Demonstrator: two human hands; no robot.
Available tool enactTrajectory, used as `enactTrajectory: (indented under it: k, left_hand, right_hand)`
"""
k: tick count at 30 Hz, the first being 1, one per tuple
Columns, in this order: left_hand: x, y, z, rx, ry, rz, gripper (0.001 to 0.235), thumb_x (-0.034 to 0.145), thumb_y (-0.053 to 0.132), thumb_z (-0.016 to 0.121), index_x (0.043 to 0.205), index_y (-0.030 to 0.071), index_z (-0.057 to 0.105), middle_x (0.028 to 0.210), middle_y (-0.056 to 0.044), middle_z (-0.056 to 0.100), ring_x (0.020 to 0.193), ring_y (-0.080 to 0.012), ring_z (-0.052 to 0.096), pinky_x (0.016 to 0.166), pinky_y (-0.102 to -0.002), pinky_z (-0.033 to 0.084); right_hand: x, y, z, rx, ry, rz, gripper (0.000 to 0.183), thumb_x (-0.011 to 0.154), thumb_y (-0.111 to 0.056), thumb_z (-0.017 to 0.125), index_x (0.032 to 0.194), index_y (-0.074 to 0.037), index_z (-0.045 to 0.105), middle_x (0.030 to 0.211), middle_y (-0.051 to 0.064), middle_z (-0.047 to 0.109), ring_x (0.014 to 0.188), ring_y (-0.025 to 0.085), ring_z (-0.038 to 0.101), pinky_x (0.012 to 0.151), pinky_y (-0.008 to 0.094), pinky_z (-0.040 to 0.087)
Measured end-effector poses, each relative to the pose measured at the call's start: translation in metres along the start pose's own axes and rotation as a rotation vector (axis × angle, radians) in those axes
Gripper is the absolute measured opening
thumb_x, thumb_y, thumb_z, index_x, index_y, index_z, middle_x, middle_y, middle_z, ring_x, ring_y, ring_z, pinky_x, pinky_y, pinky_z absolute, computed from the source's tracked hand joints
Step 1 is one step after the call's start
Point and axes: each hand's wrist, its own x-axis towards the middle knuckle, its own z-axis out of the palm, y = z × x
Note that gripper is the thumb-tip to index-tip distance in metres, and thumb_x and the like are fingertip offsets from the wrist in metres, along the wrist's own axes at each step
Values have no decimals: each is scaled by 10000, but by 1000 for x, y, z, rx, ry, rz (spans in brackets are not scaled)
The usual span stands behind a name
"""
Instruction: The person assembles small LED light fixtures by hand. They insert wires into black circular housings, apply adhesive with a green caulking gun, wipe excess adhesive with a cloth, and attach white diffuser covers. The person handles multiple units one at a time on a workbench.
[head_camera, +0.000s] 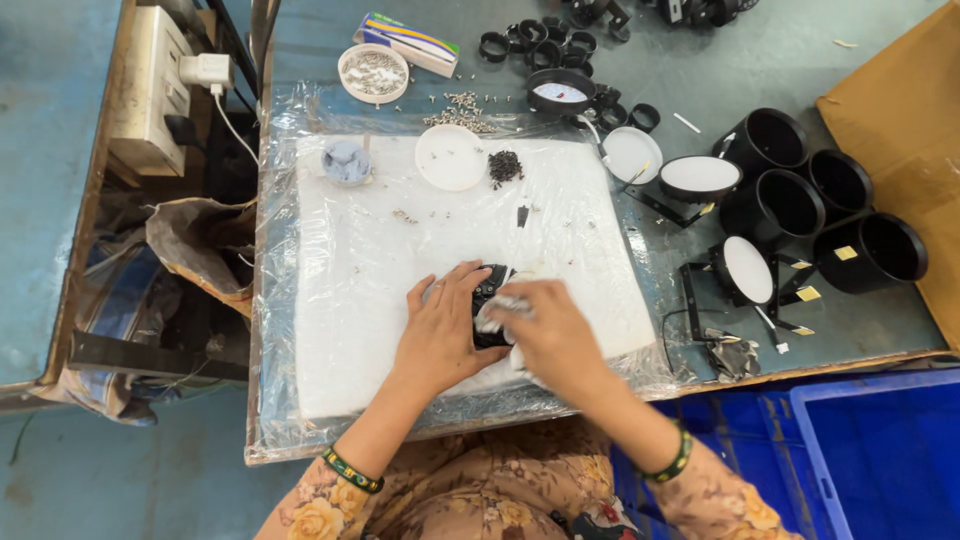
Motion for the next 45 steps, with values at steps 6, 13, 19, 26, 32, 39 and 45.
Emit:
enactTrajectory:
  k: [6, 13, 19, 26, 32, 39, 45]
  left_hand:
    - [1, -1, -3, -10, -13, 0, 1048, 622, 504, 889, 1441, 98, 377, 1514, -143, 445, 1407, -276, 411, 1161, -536, 197]
    - [3, -3, 1, 1, 11, 10, 1020, 641, 489, 870, 1449, 97, 387, 1508, -134, 458, 1406, -276, 425, 1155, -533, 202]
    - [0, -1, -2, 34, 50, 46, 981, 653, 449, 855, 1447, 93, 402, 1516, -147, 465, 1395, -277, 454, 1161, -537, 215]
    - [1, -4, 2, -4, 58, 42, 964, 676, 458, 848, 1437, 76, 395, 1497, -158, 466, 1371, -296, 464, 1147, -556, 217]
    - [-2, -6, 5, 81, 81, 68, 917, 697, 387, 819, 1463, 97, 406, 1537, -117, 484, 1411, -266, 475, 1176, -530, 232]
    - [3, 1, -3, -8, 32, 12, 1014, 616, 505, 883, 1422, 114, 408, 1488, -115, 483, 1392, -260, 439, 1151, -530, 208]
    - [6, 2, -7, -24, -25, -9, 1048, 616, 518, 885, 1441, 118, 378, 1508, -115, 463, 1451, -261, 366, 1156, -529, 174]
  right_hand:
    - [-16, -12, -3, -181, -36, -2, 393, 760, -17, 672, 1140, -82, 748, 1213, 89, 649, 1110, 317, 589, 922, 403, 522]
    - [-21, -33, 20, -174, -22, 110, 497, 697, 28, 673, 1185, -50, 723, 1199, 111, 634, 1084, 332, 575, 880, 399, 535]
    - [-32, -21, 13, -110, 7, 86, 486, 710, 53, 676, 1179, -59, 735, 1168, 103, 635, 1051, 333, 567, 850, 389, 532]
    - [-32, -28, 21, -95, 51, 95, 394, 760, -40, 737, 1153, -26, 727, 1161, 145, 633, 1027, 340, 576, 794, 367, 528]
    - [-30, -38, 22, -31, 47, 103, 442, 711, 71, 638, 1116, -54, 763, 1136, 104, 662, 1030, 327, 590, 835, 387, 541]
    - [-35, -11, 0, -63, 32, 156, 343, 761, 25, 662, 1052, -111, 782, 1093, 83, 686, 1029, 307, 599, 821, 378, 549]
    - [-33, 27, -28, -154, 208, 226, 385, 833, 23, 660, 1145, -166, 783, 1146, 87, 683, 1066, 278, 584, 876, 362, 519]
